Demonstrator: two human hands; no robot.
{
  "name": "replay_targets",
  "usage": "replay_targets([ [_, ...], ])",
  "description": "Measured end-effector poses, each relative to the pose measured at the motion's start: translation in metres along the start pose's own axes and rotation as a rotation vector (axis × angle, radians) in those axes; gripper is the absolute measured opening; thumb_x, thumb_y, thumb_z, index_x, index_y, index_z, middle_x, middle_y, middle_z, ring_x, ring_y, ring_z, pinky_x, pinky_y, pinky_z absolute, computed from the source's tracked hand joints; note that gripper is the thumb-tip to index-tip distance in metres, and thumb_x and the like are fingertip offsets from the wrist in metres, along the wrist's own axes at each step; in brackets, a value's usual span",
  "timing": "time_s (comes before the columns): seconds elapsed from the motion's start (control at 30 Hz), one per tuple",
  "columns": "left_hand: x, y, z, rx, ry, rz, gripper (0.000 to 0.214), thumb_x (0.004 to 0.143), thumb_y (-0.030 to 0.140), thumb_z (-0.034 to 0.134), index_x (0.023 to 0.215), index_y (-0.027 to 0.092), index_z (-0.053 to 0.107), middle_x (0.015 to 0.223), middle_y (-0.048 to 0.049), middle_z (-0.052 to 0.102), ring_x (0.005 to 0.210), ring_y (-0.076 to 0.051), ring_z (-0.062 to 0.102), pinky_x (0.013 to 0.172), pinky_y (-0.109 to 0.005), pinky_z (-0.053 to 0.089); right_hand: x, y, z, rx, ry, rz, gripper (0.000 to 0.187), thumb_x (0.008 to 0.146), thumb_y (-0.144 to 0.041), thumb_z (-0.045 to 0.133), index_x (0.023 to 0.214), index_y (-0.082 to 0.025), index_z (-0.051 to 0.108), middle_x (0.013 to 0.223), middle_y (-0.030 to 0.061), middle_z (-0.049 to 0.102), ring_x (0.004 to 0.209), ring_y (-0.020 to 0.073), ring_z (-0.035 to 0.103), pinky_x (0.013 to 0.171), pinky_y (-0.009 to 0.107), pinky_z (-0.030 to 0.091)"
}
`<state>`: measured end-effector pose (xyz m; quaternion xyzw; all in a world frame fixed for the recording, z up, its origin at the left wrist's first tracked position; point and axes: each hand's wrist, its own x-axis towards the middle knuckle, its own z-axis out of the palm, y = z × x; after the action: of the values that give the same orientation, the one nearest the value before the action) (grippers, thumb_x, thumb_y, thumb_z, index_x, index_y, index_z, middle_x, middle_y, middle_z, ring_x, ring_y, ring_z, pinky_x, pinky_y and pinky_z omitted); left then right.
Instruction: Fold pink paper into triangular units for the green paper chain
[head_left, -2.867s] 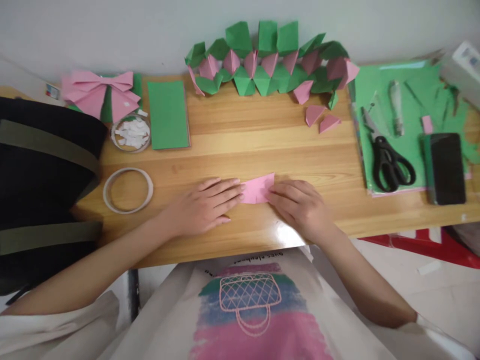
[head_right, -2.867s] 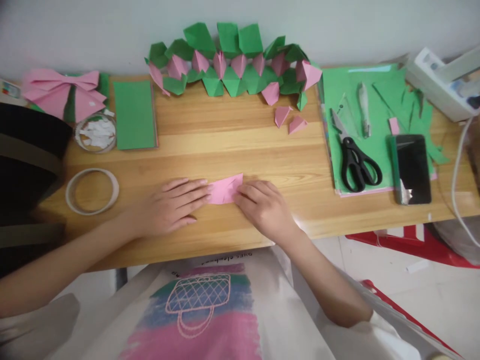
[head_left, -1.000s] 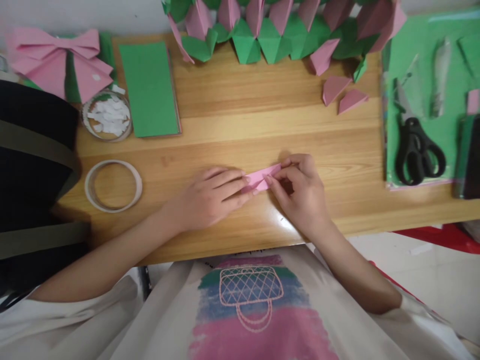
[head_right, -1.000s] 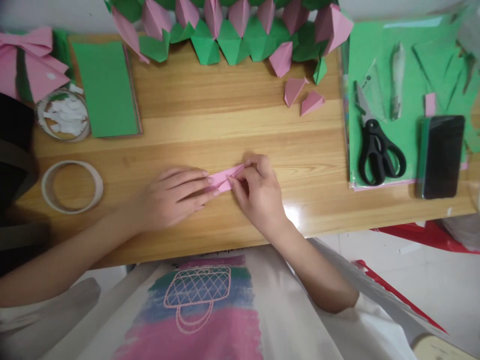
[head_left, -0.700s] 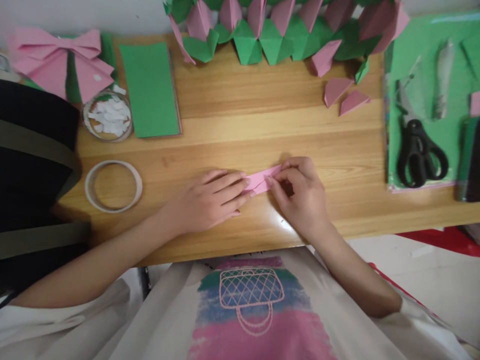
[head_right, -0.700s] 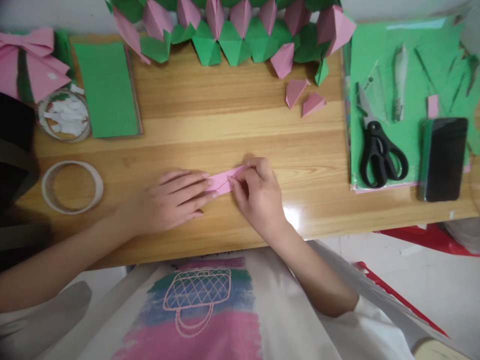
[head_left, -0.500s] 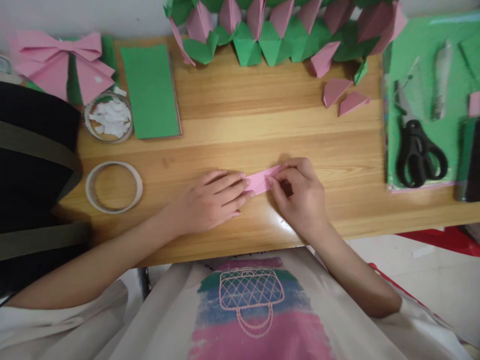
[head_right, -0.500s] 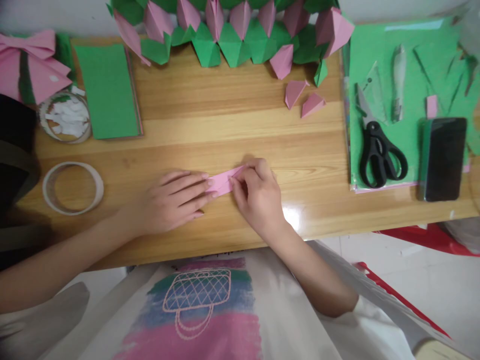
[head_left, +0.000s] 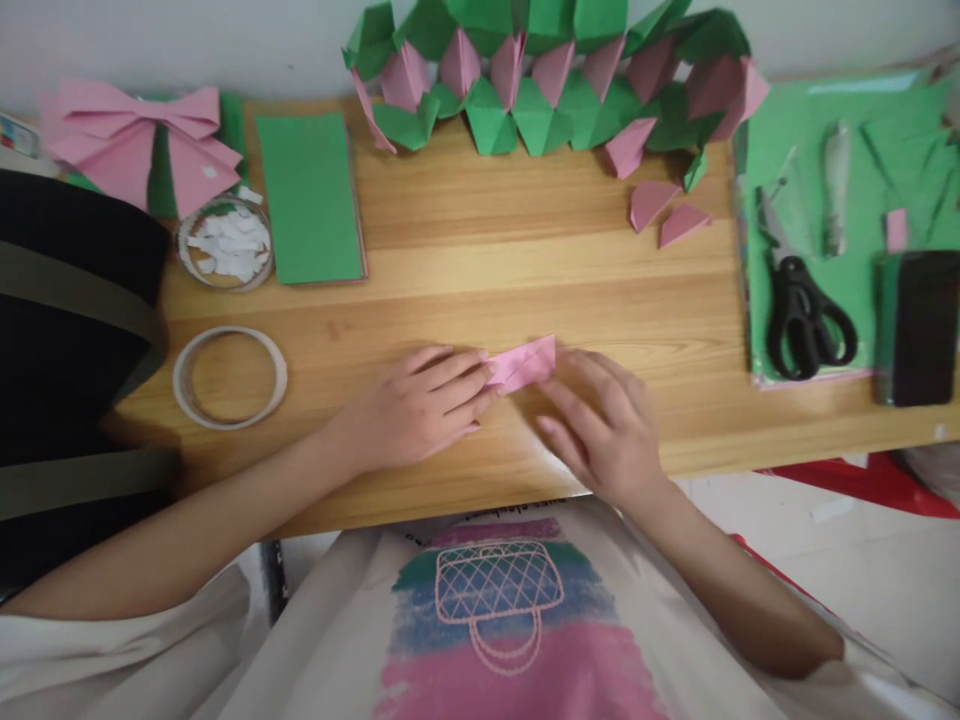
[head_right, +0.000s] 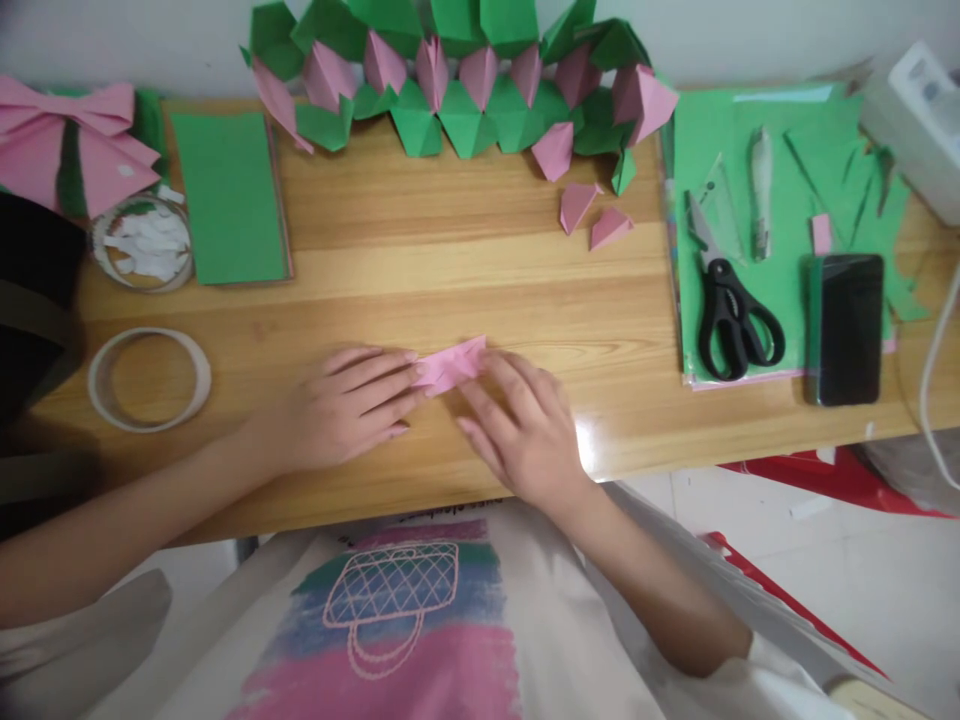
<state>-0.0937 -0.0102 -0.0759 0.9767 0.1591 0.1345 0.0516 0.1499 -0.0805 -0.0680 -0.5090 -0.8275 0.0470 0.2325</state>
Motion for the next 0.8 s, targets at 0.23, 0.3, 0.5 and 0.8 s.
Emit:
replay_targets([
  [0.23, 0.001, 0.0, -0.002, -0.01, -0.021, -0.009, 0.03, 0.096, 0.028, 0.055, 0.12, 0.012, 0.064, 0.122, -0.012, 0.071, 0.118, -0.028, 0.063, 0.098, -0.042, 0.048, -0.017, -0.003, 0.0, -0.085, -0.292, -0.01, 0.063, 0.093, -0.051, 0.052, 0.145, -0.016, 0.043, 0.151, 0.021, 0.046, 0.14, 0.0342, 0.043, 0.107, 0.053, 0.041],
  [0.3, 0.0, 0.0, -0.002, -0.006, -0.016, -0.01, 0.03, 0.097, 0.028, 0.053, 0.12, 0.013, 0.064, 0.122, -0.0115, 0.071, 0.118, -0.027, 0.063, 0.098, -0.041, 0.048, -0.017, -0.003, 0.002, -0.084, -0.287, 0.0, 0.064, 0.093, -0.051, 0.051, 0.147, -0.017, 0.041, 0.151, 0.0209, 0.046, 0.14, 0.0337, 0.043, 0.108, 0.053, 0.04],
  [0.5, 0.0, 0.001, 0.0, -0.009, -0.01, -0.002, 0.03, 0.098, 0.028, 0.052, 0.119, 0.011, 0.064, 0.122, -0.0132, 0.071, 0.118, -0.029, 0.064, 0.097, -0.043, 0.049, -0.017, -0.005, 0.003, -0.096, -0.271, 0.013, 0.064, 0.095, -0.051, 0.048, 0.146, -0.014, 0.042, 0.149, 0.021, 0.048, 0.138, 0.033, 0.046, 0.108, 0.051, 0.04],
  [0.8, -0.004, -0.008, -0.009, -0.098, -0.056, 0.022, 0.03, 0.099, 0.025, 0.049, 0.12, 0.009, 0.063, 0.126, -0.0164, 0.069, 0.127, -0.027, 0.059, 0.103, -0.04, 0.048, -0.013, -0.011, 0.003, -0.111, -0.249, 0.034, 0.062, 0.094, -0.049, 0.049, 0.143, -0.011, 0.045, 0.146, 0.0231, 0.051, 0.134, 0.0352, 0.05, 0.105, 0.052, 0.042],
])
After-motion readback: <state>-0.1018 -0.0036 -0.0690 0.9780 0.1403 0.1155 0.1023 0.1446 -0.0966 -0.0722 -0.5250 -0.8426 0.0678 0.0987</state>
